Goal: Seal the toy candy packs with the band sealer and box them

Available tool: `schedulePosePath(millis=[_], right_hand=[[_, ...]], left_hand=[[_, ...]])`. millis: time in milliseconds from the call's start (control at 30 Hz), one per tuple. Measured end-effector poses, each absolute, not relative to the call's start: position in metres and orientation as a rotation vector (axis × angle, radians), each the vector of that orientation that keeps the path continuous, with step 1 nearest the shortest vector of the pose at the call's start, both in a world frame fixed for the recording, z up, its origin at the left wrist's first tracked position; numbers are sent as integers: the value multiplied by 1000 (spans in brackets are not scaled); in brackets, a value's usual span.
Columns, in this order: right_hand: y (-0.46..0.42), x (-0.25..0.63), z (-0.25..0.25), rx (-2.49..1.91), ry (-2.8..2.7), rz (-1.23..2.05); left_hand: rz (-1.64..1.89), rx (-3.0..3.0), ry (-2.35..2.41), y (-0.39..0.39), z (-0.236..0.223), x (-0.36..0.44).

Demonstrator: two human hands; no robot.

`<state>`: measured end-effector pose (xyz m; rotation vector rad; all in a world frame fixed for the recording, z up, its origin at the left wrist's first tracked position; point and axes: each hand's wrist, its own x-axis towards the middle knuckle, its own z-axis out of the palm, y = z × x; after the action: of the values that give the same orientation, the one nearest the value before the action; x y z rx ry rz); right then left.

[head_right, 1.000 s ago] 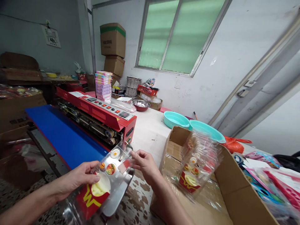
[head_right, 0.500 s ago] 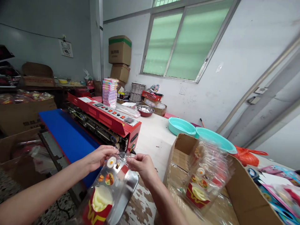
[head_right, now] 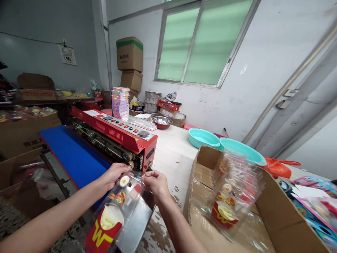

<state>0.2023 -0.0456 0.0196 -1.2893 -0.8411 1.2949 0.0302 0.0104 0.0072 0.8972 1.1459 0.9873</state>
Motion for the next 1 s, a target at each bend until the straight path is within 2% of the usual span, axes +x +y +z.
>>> schedulePosePath(millis=[267, 733, 1000], right_hand=[[-21, 208, 4, -1286, -712, 1269], [4, 180, -15, -1182, -562, 1311], [-37, 198, 14, -1166, -763, 1307]], left_hand=[[845, 868, 1112, 6, 7, 8], [951, 814, 1165, 20, 12, -13], [1197, 871, 1439, 49, 24, -56]])
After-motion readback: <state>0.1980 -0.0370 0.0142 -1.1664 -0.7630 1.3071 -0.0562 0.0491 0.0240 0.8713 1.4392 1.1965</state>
